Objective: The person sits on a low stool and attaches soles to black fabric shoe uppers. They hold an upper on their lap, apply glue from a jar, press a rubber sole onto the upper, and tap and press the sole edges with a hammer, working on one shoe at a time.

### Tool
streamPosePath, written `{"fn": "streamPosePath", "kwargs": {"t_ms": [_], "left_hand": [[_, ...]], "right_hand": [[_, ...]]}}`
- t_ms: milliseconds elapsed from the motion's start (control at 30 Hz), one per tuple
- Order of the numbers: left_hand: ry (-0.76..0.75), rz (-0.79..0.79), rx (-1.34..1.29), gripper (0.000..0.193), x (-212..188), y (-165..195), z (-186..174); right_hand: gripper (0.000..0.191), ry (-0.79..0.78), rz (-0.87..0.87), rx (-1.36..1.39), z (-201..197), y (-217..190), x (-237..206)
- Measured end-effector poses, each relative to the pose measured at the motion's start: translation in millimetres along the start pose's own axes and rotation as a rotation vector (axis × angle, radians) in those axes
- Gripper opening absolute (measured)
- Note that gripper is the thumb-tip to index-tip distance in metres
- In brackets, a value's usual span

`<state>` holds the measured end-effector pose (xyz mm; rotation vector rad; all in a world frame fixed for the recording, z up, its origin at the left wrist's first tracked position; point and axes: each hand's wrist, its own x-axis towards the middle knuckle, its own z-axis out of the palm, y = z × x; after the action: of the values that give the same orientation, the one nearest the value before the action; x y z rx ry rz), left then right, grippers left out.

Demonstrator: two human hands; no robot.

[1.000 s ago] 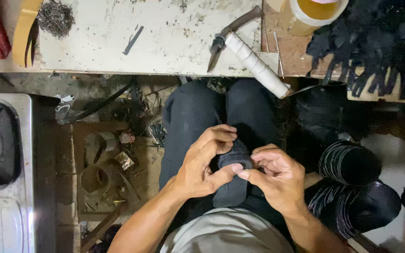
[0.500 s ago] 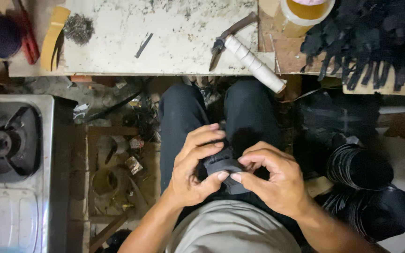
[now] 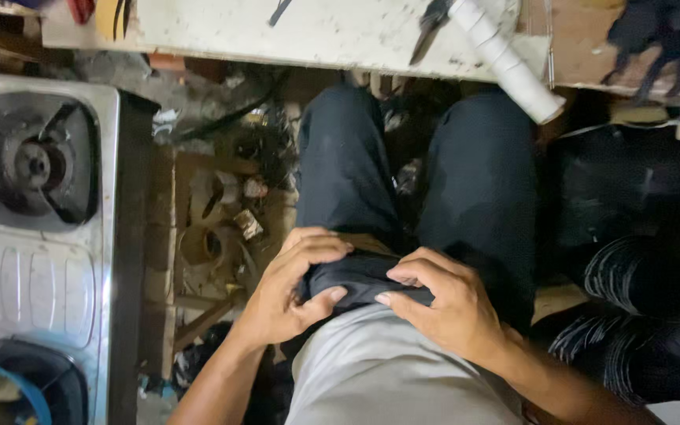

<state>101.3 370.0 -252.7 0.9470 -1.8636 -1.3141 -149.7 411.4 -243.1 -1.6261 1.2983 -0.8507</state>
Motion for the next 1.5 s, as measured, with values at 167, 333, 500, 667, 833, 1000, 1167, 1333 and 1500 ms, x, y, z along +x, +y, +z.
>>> {"fn": "streamPosePath", "kwargs": {"t_ms": [167, 333, 500, 667, 833, 1000, 1167, 1333, 1500], "left_hand": [[0.051, -0.159, 0.001, 0.038, -44, -11, 2], [0.08, -0.134, 0.065, 0.038, -62, -21, 8], [0.087, -0.107, 0.074, 0.037, -63, -22, 7], [0.132, -0.07, 0.123, 0.038, -65, -23, 16], [0.239, -0.028, 0.132, 0.034, -71, -23, 31], [0.265, -0.217, 0.087, 0.034, -85, -16, 40], [0.276, -0.223, 0.081, 0.035, -93, -18, 47], [0.276, -0.199, 0.079, 0.034, -91, -21, 50], [0.264, -0.197, 0.089, 0.035, -94, -23, 50]], "right_hand": [[0.024, -0.066, -0.16, -0.153, 21, 5, 1], [0.015, -0.108, -0.183, -0.194, 36, 2, 5], [0.012, -0.119, -0.205, -0.257, 40, -2, 3], [0.012, -0.104, -0.239, -0.315, 48, -4, -3], [0.012, -0.128, -0.292, -0.441, 53, -8, -5], [0.022, -0.152, -0.377, -0.508, 25, -3, -5], [0.032, -0.126, -0.235, -0.449, 8, 4, -17], [0.03, -0.083, -0.18, -0.386, 13, 13, -22], [0.025, -0.023, -0.14, -0.382, 18, 17, -26]]}}
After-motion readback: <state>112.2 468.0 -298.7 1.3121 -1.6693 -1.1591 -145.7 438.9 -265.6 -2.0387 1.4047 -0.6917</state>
